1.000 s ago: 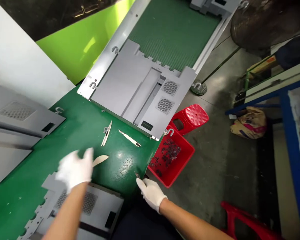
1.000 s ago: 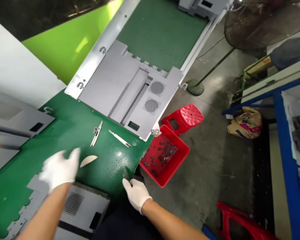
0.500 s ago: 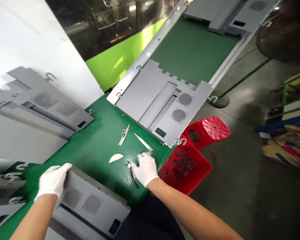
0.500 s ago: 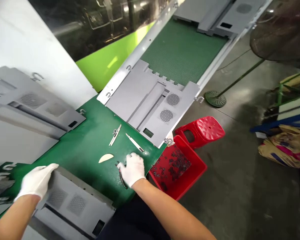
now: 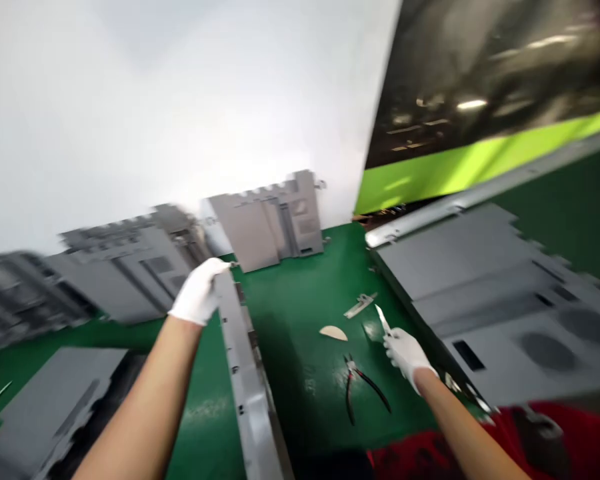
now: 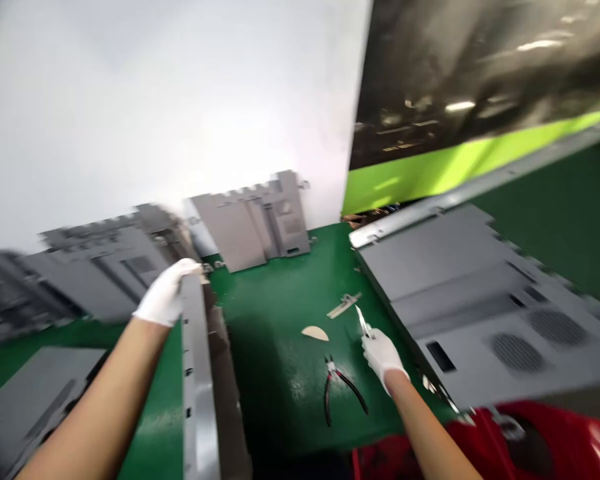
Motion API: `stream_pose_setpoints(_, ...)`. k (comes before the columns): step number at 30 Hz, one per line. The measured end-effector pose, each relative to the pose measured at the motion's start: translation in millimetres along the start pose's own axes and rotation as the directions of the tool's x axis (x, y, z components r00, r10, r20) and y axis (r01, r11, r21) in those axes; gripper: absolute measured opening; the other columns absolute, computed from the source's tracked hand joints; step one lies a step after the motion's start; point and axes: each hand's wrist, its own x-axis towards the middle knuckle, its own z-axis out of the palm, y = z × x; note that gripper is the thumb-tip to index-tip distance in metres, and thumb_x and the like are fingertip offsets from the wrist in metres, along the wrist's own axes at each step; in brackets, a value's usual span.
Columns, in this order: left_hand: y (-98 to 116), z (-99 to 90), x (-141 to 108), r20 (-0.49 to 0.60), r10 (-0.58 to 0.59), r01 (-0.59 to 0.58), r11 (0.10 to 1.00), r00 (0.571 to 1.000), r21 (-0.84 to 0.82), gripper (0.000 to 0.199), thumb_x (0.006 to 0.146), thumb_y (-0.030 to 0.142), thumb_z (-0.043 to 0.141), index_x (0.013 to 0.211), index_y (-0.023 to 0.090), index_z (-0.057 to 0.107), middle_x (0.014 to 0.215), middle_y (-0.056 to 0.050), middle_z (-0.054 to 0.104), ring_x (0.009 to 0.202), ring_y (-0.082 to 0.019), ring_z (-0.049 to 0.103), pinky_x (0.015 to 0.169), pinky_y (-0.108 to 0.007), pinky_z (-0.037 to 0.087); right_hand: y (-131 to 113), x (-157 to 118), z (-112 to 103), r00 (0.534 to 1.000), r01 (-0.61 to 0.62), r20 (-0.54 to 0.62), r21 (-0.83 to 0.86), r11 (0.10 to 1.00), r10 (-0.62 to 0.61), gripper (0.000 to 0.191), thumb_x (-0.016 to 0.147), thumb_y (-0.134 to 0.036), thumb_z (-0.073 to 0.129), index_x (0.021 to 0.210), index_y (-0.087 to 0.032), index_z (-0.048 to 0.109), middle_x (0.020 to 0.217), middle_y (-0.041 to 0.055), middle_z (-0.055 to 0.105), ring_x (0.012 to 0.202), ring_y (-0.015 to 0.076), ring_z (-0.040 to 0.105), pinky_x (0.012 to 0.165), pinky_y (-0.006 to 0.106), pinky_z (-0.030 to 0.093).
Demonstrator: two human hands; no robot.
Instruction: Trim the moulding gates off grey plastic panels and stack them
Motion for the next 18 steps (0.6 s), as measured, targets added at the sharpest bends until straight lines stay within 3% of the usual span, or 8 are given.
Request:
stream_pose_setpoints(1,-2.2,-4.5,-1.9,0.008,0.008,-0.007,0.998,1.000,-0.057,0.026,0.066,0.031,0.073,0.068,0.019,0.050,0.058,0.006,0.050,0.051,-0.009,0.048,0.050,-0.021,0.039,-16.9,-13.4,-3.2,0.997,0.065,0.043,0.067,0.996,-0.068,0.023,0.088,-0.019,0.036,0.092,-0.018,0.059,0.072,0.0043,0.061,0.057,0.0144,0.055,0.053,0.026,0.042)
stream_pose_setpoints(2,-3.8,-10.4,-3.3,0.039,0.007,-0.002,0.992,0.999,-0.130,0.027,0.067,0.030,0.073,0.067,0.019,0.048,0.058,0.006,0.048,0.052,-0.009,0.048,0.050,-0.021,0.039,-37.0,-29.2,-7.4,0.982,0.129,0.100,0.262,0.956,-0.160,0.024,0.088,-0.023,0.036,0.093,-0.019,0.059,0.068,0.0016,0.058,0.053,0.0136,0.051,0.050,0.026,0.040)
stream_pose_setpoints(4,-5.8,-23.6,-6.5,0.101,0.009,0.018,0.965,0.995,-0.261,0.030,0.067,0.027,0.074,0.065,0.019,0.045,0.057,0.006,0.046,0.051,-0.009,0.048,0.049,-0.022,0.037,-85.6,-67.7,-17.8,0.913,0.221,0.221,0.437,0.872,-0.342,0.036,0.095,-0.043,0.033,0.084,-0.021,0.059,0.054,-0.0037,0.043,0.046,0.0132,0.039,0.045,0.026,0.033)
stream_pose_setpoints(7,-8.9,-41.2,-13.9,0.122,0.026,0.022,0.927,0.992,-0.375,0.032,0.069,0.026,0.074,0.064,0.019,0.044,0.056,0.006,0.043,0.049,-0.008,0.044,0.049,-0.022,0.036,-164.0,-132.8,-29.3,0.730,0.522,0.307,0.327,0.788,-0.611,0.047,0.097,-0.056,0.033,0.073,-0.023,0.056,0.058,-0.0042,0.040,0.054,0.0128,0.038,0.054,0.027,0.036)
stream_pose_setpoints(10,-14.3,-54.9,-20.0,0.100,0.054,-0.007,0.907,0.994,-0.420,0.032,0.069,0.024,0.074,0.064,0.018,0.043,0.057,0.007,0.042,0.048,-0.007,0.040,0.049,-0.022,0.034,-220.4,-185.6,-25.2,0.604,0.716,0.410,0.098,0.691,-0.683,0.047,0.097,-0.059,0.031,0.074,-0.025,0.054,0.063,-0.0042,0.044,0.058,0.0131,0.040,0.057,0.026,0.035)
stream_pose_setpoints(13,-20.3,-67.0,-23.1,0.082,0.096,-0.048,0.886,0.992,-0.461,0.030,0.070,0.022,0.071,0.063,0.018,0.042,0.059,0.007,0.042,0.050,-0.007,0.039,0.050,-0.022,0.034,-239.5,-221.6,-9.9,0.535,0.833,0.451,-0.141,0.535,-0.715,0.051,0.097,-0.060,0.030,0.063,-0.025,0.047,0.057,-0.0030,0.048,0.050,0.0130,0.040,0.052,0.027,0.033)
stream_pose_setpoints(16,-26.0,-77.9,-24.7,0.057,0.155,-0.109,0.868,0.986,-0.485,0.028,0.070,0.020,0.069,0.061,0.018,0.043,0.060,0.006,0.042,0.051,-0.007,0.038,0.052,-0.022,0.035,-232.1,-249.3,4.6,0.560,0.828,0.457,-0.284,0.483,-0.691,0.049,0.096,-0.058,0.033,0.060,-0.027,0.046,0.053,-0.0009,0.054,0.044,0.0145,0.044,0.044,0.029,0.028)
stream_pose_setpoints(18,-29.9,-84.0,-25.2,0.040,0.196,-0.151,0.855,0.980,-0.497,0.025,0.070,0.019,0.068,0.061,0.018,0.045,0.060,0.006,0.043,0.053,-0.008,0.038,0.053,-0.023,0.036,-220.7,-263.5,12.1,0.539,0.842,0.518,-0.320,0.433,-0.665,0.047,0.095,-0.057,0.035,0.060,-0.028,0.047,0.051,-0.0013,0.055,0.039,0.0148,0.044,0.039,0.031,0.022)
